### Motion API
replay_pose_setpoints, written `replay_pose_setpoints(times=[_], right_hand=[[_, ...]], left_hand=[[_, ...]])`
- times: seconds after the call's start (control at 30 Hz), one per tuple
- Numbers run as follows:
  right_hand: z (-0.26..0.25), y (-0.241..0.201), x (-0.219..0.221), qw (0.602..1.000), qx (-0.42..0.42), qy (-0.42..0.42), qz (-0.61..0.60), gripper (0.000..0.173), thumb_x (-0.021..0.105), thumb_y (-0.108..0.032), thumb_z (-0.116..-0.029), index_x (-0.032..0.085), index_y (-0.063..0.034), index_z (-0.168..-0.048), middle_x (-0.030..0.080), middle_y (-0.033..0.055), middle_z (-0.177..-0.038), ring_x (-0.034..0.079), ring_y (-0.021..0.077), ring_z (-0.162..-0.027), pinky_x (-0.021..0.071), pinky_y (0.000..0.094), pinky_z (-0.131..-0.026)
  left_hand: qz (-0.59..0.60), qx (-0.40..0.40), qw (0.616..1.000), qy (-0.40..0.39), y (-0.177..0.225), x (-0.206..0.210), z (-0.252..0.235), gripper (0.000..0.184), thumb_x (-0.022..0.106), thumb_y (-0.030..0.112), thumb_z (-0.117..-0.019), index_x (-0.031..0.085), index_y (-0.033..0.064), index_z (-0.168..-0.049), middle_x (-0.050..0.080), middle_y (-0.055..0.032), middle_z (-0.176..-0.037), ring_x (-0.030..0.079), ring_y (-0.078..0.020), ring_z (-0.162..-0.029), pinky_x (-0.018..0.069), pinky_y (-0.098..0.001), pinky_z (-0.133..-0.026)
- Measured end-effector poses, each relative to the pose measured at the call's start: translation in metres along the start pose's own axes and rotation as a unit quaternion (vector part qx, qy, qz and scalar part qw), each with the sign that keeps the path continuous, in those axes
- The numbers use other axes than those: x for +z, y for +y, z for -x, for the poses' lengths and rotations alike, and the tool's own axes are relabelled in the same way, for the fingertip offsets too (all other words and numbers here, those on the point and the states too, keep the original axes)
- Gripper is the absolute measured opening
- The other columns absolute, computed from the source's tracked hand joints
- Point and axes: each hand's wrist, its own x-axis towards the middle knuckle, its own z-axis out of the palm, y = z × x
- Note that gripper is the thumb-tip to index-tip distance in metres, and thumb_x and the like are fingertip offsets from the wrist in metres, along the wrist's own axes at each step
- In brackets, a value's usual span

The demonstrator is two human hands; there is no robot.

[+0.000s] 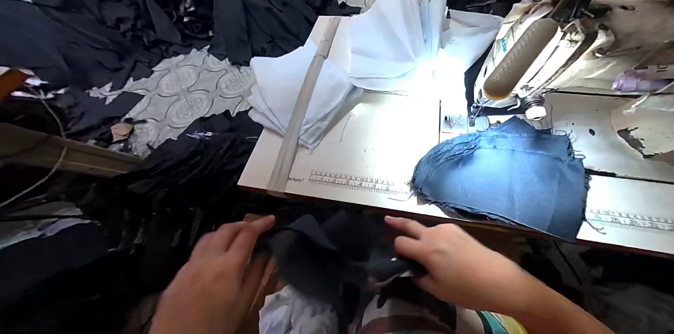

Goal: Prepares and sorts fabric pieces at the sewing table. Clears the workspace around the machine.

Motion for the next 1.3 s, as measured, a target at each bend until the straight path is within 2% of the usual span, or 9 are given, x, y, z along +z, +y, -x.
replay_pose_setpoints(times=[0.13, 0.2, 0.4, 0.6, 0.73, 0.83, 1.03, 1.1, 1.3], right_hand=[[0.024, 0.013, -0.023, 0.902, -0.243, 0.277, -0.227, 0.017, 0.063, -0.009, -0.0942, 0.058, -0.0016, -0.109, 0.068, 0.0059, -0.107, 0.065, 0.0022, -0.097, 0.0535, 0.0155, -0.082], [0.038, 0.011, -0.033, 0.844, -0.272, 0.327, -0.327, 0.025, 0.063, -0.016, -0.0988, 0.061, -0.0132, -0.124, 0.068, -0.0101, -0.112, 0.061, -0.0074, -0.106, 0.051, 0.0127, -0.091], [0.112, 0.03, -0.054, 0.659, -0.064, 0.672, -0.333, 0.021, 0.078, -0.023, -0.0807, 0.073, -0.0279, -0.1, 0.076, -0.0124, -0.093, 0.072, -0.0003, -0.086, 0.0608, 0.0196, -0.076], [0.135, 0.111, -0.062, 0.759, 0.287, 0.548, -0.204, 0.008, 0.06, -0.003, -0.0934, 0.06, -0.0057, -0.101, 0.06, -0.0103, -0.074, 0.053, -0.0049, -0.06, 0.0471, 0.0131, -0.059], [0.143, 0.124, -0.057, 0.778, 0.448, 0.436, 0.058, 0.028, 0.06, -0.01, -0.1005, 0.064, 0.0115, -0.117, 0.068, 0.0329, -0.106, 0.066, 0.0482, -0.099, 0.0478, 0.0667, -0.086], [0.138, 0.096, -0.057, 0.763, 0.401, 0.483, 0.154, 0.032, 0.061, -0.013, -0.0979, 0.062, 0.012, -0.119, 0.068, 0.0338, -0.103, 0.068, 0.0513, -0.091, 0.0503, 0.0674, -0.076], [0.072, 0.051, -0.047, 0.94, 0.046, 0.303, 0.149, 0.028, 0.073, -0.017, -0.0872, 0.075, -0.0093, -0.114, 0.074, 0.0121, -0.092, 0.072, 0.0295, -0.084, 0.0592, 0.0437, -0.074], [0.044, 0.048, -0.036, 0.952, 0.055, 0.239, 0.181, 0.026, 0.074, -0.023, -0.0881, 0.076, -0.0129, -0.112, 0.068, 0.0122, -0.076, 0.069, 0.0325, -0.068, 0.0532, 0.0466, -0.057], [-0.007, 0.049, -0.023, 0.962, 0.208, 0.068, 0.166, 0.037, 0.049, -0.03, -0.1073, 0.065, 0.0034, -0.11, 0.07, 0.024, -0.09, 0.07, 0.0434, -0.09, 0.052, 0.055, -0.074]], left_hand=[[0.189, 0.186, 0.964, 0.029, 0.03, 0.053, -0.029, 0.055, 0.072, 0.035, -0.0929, 0.058, 0.0086, -0.139, 0.059, -0.0144, -0.141, 0.057, -0.0273, -0.132, 0.0488, -0.0458, -0.107], [0.342, 0.264, 0.902, 0.017, 0.075, 0.091, -0.052, 0.055, 0.071, 0.039, -0.0945, 0.054, 0.0163, -0.142, 0.059, 0.0009, -0.141, 0.053, -0.0049, -0.132, 0.0455, -0.0265, -0.111], [0.444, 0.229, 0.846, -0.186, 0.099, 0.148, -0.088, 0.026, 0.052, 0.014, -0.1042, 0.072, -0.0022, -0.103, 0.072, -0.0074, -0.088, 0.066, -0.0063, -0.078, 0.0545, -0.0233, -0.075], [0.343, 0.167, 0.924, -0.026, 0.094, 0.124, -0.112, 0.025, 0.052, 0.022, -0.1037, 0.066, 0.0024, -0.098, 0.06, -0.0001, -0.072, 0.053, -0.0009, -0.06, 0.0465, -0.017, -0.058], [0.217, 0.146, 0.965, 0.008, 0.102, 0.132, -0.107, 0.025, 0.054, 0.02, -0.1001, 0.069, 0.0012, -0.096, 0.066, -0.009, -0.078, 0.064, -0.0179, -0.066, 0.0554, -0.0344, -0.063], [0.213, 0.133, 0.968, 0.022, 0.102, 0.134, -0.1, 0.024, 0.057, 0.022, -0.0959, 0.066, -0.0005, -0.1, 0.066, -0.0106, -0.081, 0.064, -0.0187, -0.069, 0.0556, -0.034, -0.064], [0.217, 0.14, 0.966, 0.024, 0.108, 0.129, -0.097, 0.016, 0.053, 0.012, -0.0922, 0.062, -0.0009, -0.095, 0.062, -0.0115, -0.083, 0.061, -0.0169, -0.073, 0.0524, -0.0283, -0.066], [0.214, 0.148, 0.965, 0.037, 0.109, 0.131, -0.097, 0.015, 0.053, 0.012, -0.0922, 0.062, 0.0003, -0.093, 0.061, -0.0107, -0.084, 0.061, -0.0157, -0.075, 0.0516, -0.0254, -0.068], [0.224, 0.17, 0.958, 0.062, 0.106, 0.138, -0.098, 0.015, 0.053, 0.012, -0.0931, 0.063, 0.001, -0.092, 0.06, -0.0111, -0.086, 0.06, -0.0165, -0.08, 0.0508, -0.0235, -0.073]])
